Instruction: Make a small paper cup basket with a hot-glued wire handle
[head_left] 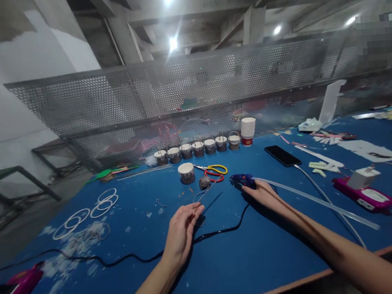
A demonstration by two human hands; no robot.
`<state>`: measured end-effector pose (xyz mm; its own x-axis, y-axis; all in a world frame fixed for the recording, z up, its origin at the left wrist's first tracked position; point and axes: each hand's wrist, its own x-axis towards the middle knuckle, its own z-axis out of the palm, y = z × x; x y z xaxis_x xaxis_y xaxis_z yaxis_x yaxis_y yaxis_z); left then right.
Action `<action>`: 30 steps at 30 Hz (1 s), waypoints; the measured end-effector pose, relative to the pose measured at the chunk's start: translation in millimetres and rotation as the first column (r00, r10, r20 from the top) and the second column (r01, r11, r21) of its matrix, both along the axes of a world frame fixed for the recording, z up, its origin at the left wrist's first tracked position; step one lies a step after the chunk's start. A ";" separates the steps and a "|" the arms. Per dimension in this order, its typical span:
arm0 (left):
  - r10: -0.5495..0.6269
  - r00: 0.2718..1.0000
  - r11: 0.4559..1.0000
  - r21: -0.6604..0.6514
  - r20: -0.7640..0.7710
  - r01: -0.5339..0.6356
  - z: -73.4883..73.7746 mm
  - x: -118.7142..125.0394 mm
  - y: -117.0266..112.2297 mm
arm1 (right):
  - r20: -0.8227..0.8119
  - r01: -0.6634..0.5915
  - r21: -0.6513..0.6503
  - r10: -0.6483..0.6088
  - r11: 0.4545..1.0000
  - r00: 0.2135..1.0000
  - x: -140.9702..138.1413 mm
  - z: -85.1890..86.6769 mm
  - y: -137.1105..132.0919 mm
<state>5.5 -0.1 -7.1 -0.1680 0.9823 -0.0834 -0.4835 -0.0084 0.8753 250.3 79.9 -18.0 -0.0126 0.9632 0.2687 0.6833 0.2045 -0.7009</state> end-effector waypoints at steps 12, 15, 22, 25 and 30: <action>0.089 0.996 0.996 0.011 0.024 -0.089 -1.9 0.5 4.8 | -0.318 -0.307 -0.007 0.289 0.952 0.903 -53.0 22.9 -75.2; 0.096 0.995 0.995 0.003 0.008 -0.096 -1.2 1.5 3.9 | -0.286 -0.332 0.044 0.330 0.942 0.900 -65.6 14.0 -78.1; 0.091 0.996 0.996 0.004 -0.008 -0.091 3.2 5.4 1.2 | -0.247 -0.335 0.067 0.341 0.940 0.907 -70.3 12.4 -77.6; 0.094 0.996 0.995 0.019 -0.003 -0.094 3.4 6.9 0.3 | -0.260 -0.330 0.085 0.340 0.940 0.904 -71.5 12.5 -77.1; 0.111 0.993 0.994 0.014 -0.039 -0.110 1.2 6.6 -0.3 | -0.230 -0.325 0.098 0.339 0.941 0.912 -73.5 4.4 -76.8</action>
<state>12.2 -0.4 -6.0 -0.2786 0.9583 -0.0632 -0.4442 -0.0702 0.8932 176.8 3.1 -13.6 -0.2575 0.8978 0.3573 0.3820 0.4342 -0.8158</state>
